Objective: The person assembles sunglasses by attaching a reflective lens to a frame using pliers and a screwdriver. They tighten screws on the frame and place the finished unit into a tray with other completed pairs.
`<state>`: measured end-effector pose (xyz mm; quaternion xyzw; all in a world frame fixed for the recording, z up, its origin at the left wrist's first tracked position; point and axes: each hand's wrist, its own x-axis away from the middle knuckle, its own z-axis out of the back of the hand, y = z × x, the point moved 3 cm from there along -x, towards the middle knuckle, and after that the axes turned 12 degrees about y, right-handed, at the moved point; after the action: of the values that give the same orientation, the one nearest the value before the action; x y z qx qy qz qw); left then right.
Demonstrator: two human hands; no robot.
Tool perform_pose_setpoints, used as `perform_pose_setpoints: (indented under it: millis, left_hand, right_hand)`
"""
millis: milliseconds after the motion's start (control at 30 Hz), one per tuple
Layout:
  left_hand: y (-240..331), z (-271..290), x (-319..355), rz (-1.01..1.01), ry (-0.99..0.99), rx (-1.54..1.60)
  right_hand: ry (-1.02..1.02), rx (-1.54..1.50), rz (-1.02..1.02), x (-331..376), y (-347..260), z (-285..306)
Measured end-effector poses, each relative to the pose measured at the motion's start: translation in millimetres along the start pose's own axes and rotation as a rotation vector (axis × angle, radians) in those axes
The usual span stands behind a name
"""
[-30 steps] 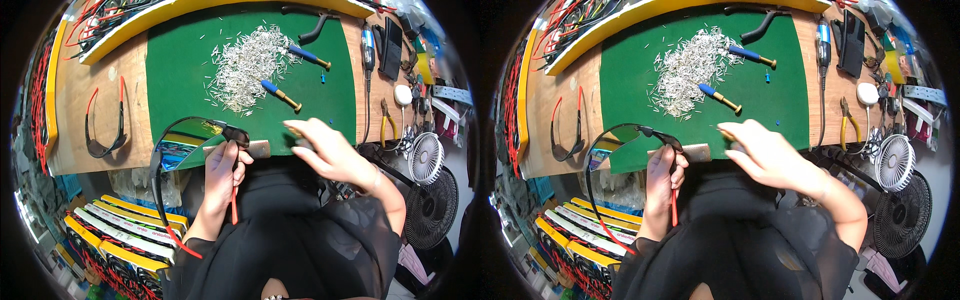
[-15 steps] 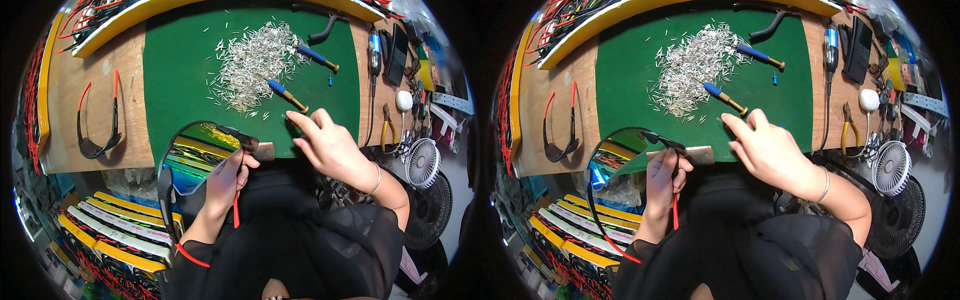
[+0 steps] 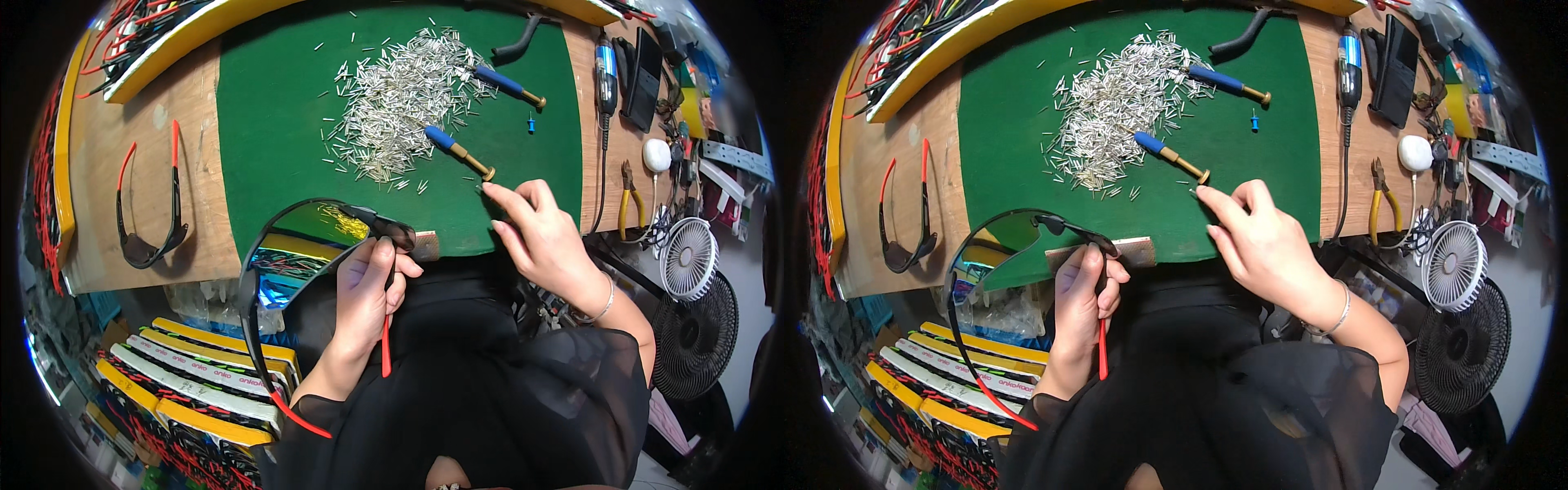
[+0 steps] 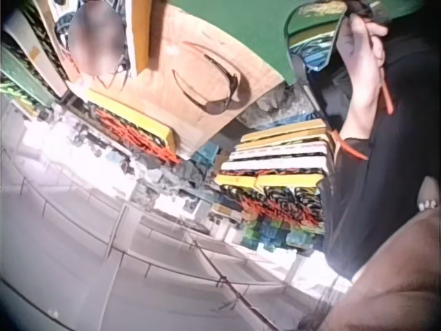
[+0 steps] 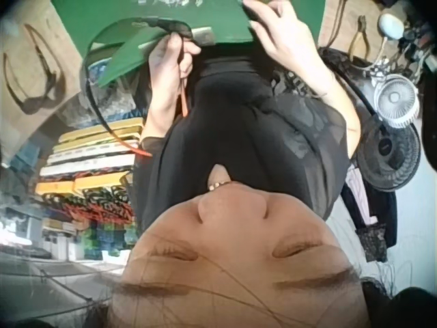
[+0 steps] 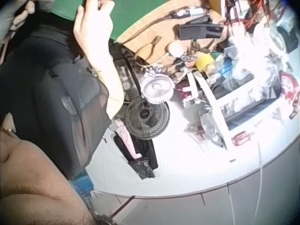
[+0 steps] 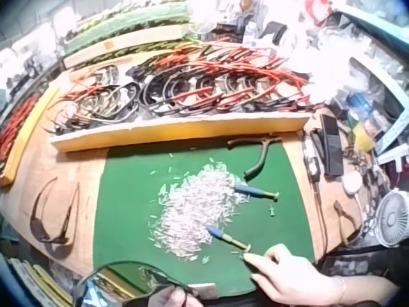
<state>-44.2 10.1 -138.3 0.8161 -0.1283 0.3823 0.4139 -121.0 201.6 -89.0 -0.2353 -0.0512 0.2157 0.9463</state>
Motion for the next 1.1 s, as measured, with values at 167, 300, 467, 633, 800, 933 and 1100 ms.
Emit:
perform_pose_setpoints:
  millis: [167, 300, 467, 633, 800, 933, 1100]
  left_hand:
    - [0, 3, 0, -0.004, -0.008, -0.021]
    - [0, 0, 0, -0.001, 0.0, -0.038]
    - [1, -1, 1, 0.022, 0.02, -0.04]
    - [1, 0, 1, 0.007, -0.002, -0.039]
    - [0, 1, -1, 0.017, 0.01, -0.06]
    - [-3, -3, 4, 0.115, -0.023, -0.01]
    - [-11, -7, 2, 0.15, -0.072, -0.01]
  right_hand:
    - [0.039, 0.015, -0.023, -1, -1, -3]
    - [0.03, 0.055, -0.035, -4, 0, -2]
    - [0.034, 0.099, 0.007, -5, -3, -5]
    - [0.041, 0.093, -0.008, -3, -1, -6]
    - [0.08, 0.125, 0.063, -7, -3, -7]
    - [0.084, 0.125, 0.102, -8, -4, -7]
    - [0.073, 0.149, 0.132, -9, -6, -9]
